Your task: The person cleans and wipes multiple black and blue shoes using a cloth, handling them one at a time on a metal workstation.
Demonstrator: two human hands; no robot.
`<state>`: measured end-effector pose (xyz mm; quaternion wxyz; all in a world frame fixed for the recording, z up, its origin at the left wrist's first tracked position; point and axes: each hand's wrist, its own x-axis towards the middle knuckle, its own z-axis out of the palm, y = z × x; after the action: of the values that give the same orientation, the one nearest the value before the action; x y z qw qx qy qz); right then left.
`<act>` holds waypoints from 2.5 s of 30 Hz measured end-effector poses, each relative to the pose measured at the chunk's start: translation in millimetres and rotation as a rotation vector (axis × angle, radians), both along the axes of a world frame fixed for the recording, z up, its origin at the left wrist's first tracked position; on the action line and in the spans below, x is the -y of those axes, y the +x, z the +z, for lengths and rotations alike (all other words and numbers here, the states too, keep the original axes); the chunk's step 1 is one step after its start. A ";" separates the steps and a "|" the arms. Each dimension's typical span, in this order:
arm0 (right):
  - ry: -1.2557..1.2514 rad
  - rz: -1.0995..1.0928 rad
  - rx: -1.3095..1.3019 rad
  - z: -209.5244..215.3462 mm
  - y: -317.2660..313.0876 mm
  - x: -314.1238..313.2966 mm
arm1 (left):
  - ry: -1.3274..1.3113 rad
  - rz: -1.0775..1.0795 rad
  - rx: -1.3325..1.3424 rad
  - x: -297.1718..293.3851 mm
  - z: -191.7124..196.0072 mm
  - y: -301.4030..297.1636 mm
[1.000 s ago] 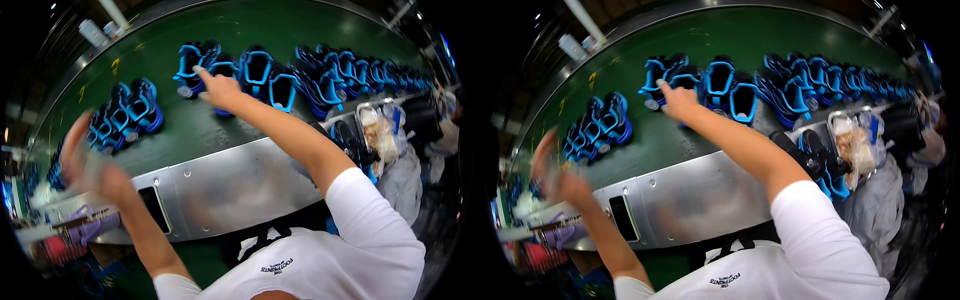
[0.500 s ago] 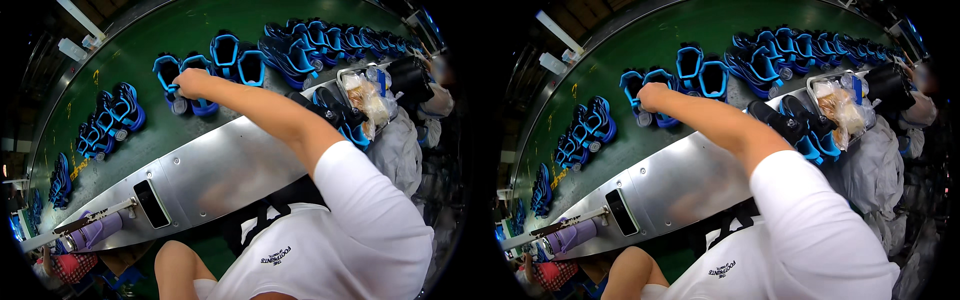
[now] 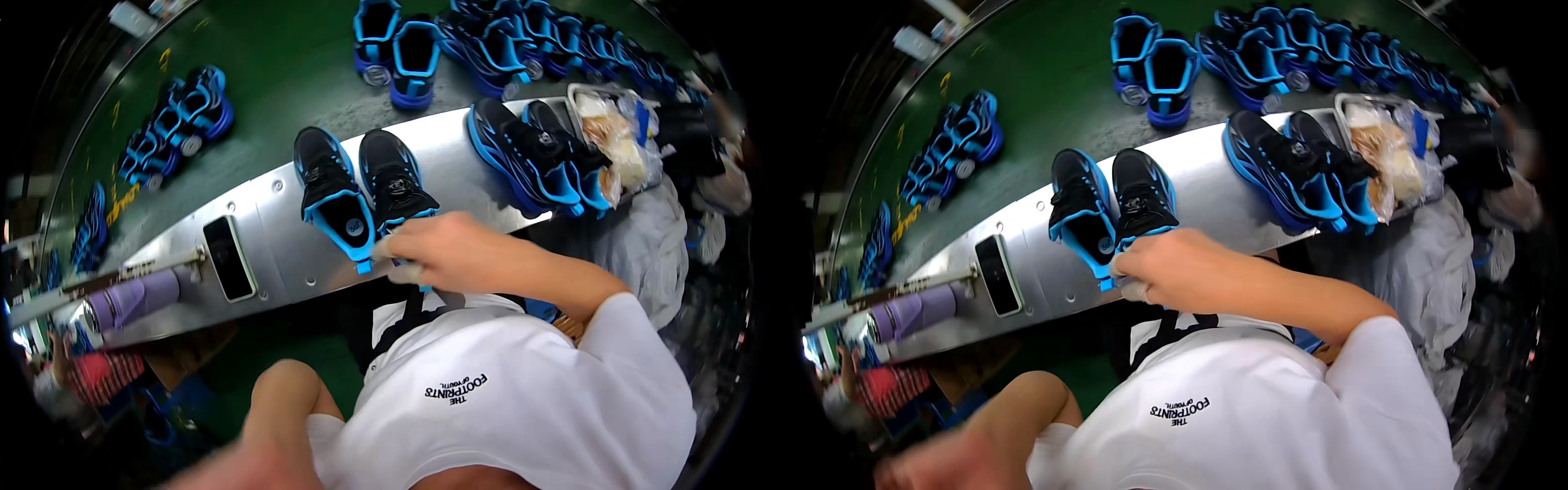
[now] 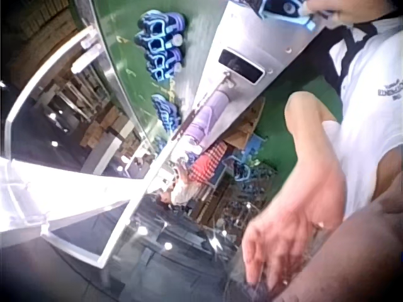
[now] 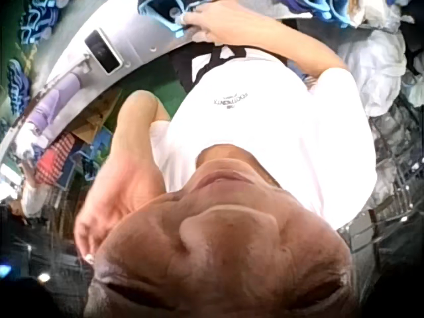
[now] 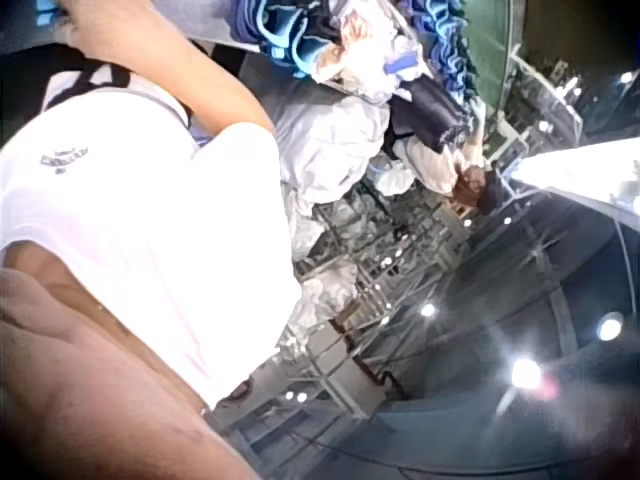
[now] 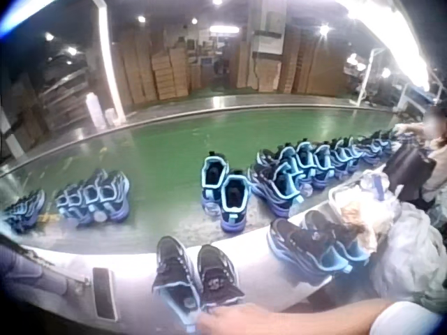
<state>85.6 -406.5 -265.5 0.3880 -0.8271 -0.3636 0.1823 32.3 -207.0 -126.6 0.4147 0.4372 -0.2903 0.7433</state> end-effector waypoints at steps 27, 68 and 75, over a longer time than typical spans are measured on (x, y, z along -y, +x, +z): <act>-0.034 -0.446 0.119 -30.6 36.0 -6.2 | 0.767 0.476 -1.810 32.3 -178.6 67.9; -0.118 -0.328 0.414 -56.2 -5.5 22.7 | 0.999 0.216 -1.717 28.8 -178.9 44.1; -0.131 -0.305 0.497 -61.6 -9.4 35.3 | 0.758 0.344 -1.734 48.6 -202.0 42.8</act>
<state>76.2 -441.8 -327.0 0.2557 -0.9148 -0.3062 -0.0629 75.1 -255.6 -328.6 0.2016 0.9764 -0.0354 0.0690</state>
